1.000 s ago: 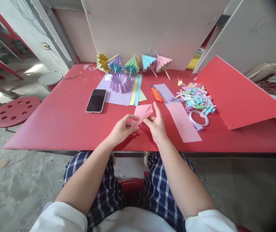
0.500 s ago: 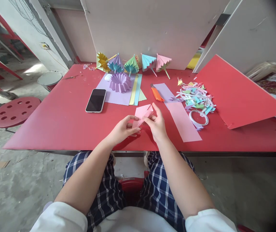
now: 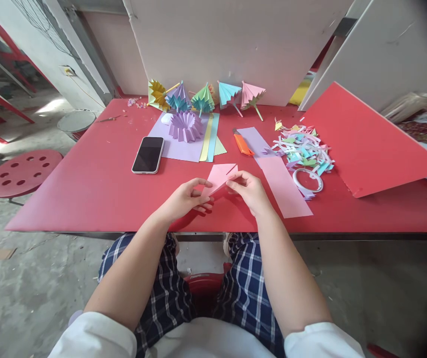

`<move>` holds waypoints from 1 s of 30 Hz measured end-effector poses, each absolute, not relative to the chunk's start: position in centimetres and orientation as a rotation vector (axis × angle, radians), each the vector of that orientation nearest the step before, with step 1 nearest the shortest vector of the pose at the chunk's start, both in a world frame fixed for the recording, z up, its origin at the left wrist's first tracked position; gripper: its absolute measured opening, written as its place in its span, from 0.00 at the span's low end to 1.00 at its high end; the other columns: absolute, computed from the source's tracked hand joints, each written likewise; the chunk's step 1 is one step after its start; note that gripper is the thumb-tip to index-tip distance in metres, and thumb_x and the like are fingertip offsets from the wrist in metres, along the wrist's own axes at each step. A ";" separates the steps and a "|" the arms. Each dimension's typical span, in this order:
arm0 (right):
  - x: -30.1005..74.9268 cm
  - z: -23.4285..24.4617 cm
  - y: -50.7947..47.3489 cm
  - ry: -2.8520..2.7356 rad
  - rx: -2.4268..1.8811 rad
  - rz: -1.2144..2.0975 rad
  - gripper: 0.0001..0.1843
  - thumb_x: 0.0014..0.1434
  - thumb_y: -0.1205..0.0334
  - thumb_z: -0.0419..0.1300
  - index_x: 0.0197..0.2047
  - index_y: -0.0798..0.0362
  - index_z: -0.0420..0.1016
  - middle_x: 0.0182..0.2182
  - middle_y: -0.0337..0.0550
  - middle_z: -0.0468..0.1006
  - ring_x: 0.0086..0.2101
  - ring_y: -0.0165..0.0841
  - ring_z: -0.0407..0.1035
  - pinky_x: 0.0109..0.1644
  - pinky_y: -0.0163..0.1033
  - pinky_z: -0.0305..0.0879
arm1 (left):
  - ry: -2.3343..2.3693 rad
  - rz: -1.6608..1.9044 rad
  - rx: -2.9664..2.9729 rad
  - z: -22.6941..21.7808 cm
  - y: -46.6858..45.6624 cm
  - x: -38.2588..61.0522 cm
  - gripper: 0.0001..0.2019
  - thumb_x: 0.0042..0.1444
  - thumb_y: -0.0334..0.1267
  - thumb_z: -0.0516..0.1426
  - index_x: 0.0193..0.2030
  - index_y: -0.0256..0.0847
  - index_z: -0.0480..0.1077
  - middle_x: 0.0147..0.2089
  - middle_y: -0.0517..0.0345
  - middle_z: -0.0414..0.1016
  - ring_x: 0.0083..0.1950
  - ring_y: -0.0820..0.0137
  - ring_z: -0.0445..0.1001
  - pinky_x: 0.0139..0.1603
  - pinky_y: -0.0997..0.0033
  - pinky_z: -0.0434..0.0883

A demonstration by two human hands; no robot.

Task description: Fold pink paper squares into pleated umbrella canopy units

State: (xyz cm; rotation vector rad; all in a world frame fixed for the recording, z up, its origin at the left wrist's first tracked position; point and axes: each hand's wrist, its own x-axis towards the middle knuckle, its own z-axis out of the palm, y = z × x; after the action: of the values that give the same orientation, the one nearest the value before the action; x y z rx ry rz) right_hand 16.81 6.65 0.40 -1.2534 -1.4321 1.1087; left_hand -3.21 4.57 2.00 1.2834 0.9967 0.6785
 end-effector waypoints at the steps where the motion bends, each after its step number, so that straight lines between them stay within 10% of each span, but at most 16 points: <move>1: 17.3 0.5 6.6 -1.549 -1.309 0.992 0.12 0.48 0.53 0.62 0.34 0.50 0.72 0.37 0.43 0.71 0.37 0.35 0.69 0.43 0.47 0.68 | 1.001 0.653 1.294 2.0 4.6 -3.4 0.18 0.51 0.44 0.57 0.48 0.41 0.62 0.34 0.52 0.75 0.33 0.66 0.76 0.37 0.59 0.74; 6: 18.3 0.9 5.9 -2.031 -1.330 0.450 0.09 0.48 0.63 0.63 0.36 0.44 0.77 0.52 0.43 0.63 0.51 0.42 0.58 0.54 0.52 0.60 | 1.023 0.472 1.337 1.9 4.8 -3.7 0.18 0.52 0.44 0.56 0.48 0.42 0.62 0.34 0.52 0.75 0.31 0.70 0.75 0.35 0.65 0.73; 13: 16.9 0.5 5.3 -2.341 -1.275 0.602 0.09 0.54 0.64 0.57 0.33 0.44 0.78 0.38 0.41 0.74 0.42 0.37 0.64 0.46 0.45 0.64 | 1.274 0.289 1.751 3.0 4.0 -3.9 0.14 0.52 0.50 0.53 0.42 0.46 0.66 0.26 0.62 0.71 0.24 0.71 0.70 0.25 0.72 0.66; 23: 16.3 0.8 5.3 -2.365 -1.355 0.612 0.11 0.58 0.60 0.53 0.35 0.46 0.78 0.34 0.43 0.75 0.44 0.39 0.64 0.47 0.45 0.60 | 1.826 0.294 2.266 2.2 1.3 -3.0 0.11 0.59 0.44 0.45 0.40 0.47 0.66 0.45 0.57 0.66 0.31 0.71 0.69 0.24 0.74 0.59; 30: 15.8 1.0 5.2 -2.305 -1.405 0.548 0.11 0.57 0.58 0.54 0.26 0.50 0.72 0.26 0.41 0.73 0.31 0.34 0.65 0.37 0.39 0.60 | 1.874 0.327 2.199 1.8 1.7 -2.9 0.12 0.60 0.43 0.45 0.37 0.46 0.68 0.39 0.58 0.66 0.33 0.71 0.69 0.26 0.75 0.59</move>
State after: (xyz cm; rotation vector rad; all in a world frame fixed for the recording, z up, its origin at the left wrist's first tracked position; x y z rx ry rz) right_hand 15.79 5.23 0.95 -1.4054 -2.3051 0.5484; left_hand -2.87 1.68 1.76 2.1995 1.8739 0.3273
